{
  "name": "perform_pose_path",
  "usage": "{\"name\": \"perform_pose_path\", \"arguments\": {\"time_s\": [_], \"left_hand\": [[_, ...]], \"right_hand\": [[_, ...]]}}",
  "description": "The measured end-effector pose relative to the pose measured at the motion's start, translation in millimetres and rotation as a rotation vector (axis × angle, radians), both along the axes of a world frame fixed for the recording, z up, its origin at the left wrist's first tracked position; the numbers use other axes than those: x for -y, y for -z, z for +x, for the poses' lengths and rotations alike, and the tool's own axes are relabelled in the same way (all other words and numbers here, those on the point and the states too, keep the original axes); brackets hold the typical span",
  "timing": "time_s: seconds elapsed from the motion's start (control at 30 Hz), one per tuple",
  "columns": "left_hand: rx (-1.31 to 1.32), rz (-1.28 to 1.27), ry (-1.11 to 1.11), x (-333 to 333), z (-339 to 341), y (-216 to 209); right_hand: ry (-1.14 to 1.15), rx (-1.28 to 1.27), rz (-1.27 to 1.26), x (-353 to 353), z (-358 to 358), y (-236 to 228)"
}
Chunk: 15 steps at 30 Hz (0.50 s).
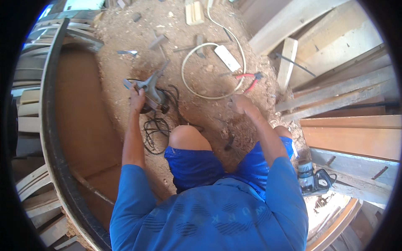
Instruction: The person adjusts and cleans a circular saw by hand and using pliers while sitting on a floor covered in wood shavings. The person manipulates the blade guard, uses pliers to adjust components, and manages the power cord and plug.
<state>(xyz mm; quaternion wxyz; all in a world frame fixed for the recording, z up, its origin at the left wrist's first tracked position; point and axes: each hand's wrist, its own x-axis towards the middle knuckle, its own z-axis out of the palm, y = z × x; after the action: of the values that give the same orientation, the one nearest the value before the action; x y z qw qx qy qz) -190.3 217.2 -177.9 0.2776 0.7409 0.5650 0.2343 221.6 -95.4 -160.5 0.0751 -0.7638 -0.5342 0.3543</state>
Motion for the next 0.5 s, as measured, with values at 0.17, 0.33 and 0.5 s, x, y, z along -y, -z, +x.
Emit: {"name": "perform_pose_path", "arguments": {"time_s": [0.17, 0.33, 0.5], "left_hand": [[-0.167, -0.023, -0.032, 26.4, -1.3, -18.1], [-0.118, 0.124, 0.085, 26.2, -20.0, -7.3], [-0.262, 0.092, 0.123, 41.8, 19.9, -18.5]], "right_hand": [[-0.286, -0.028, -0.263, 85.0, 67.4, -5.1], [-0.332, -0.146, -0.553, 140.3, 51.9, -36.8], [-0.295, -0.369, -0.148, 63.5, 14.2, 1.7]]}}
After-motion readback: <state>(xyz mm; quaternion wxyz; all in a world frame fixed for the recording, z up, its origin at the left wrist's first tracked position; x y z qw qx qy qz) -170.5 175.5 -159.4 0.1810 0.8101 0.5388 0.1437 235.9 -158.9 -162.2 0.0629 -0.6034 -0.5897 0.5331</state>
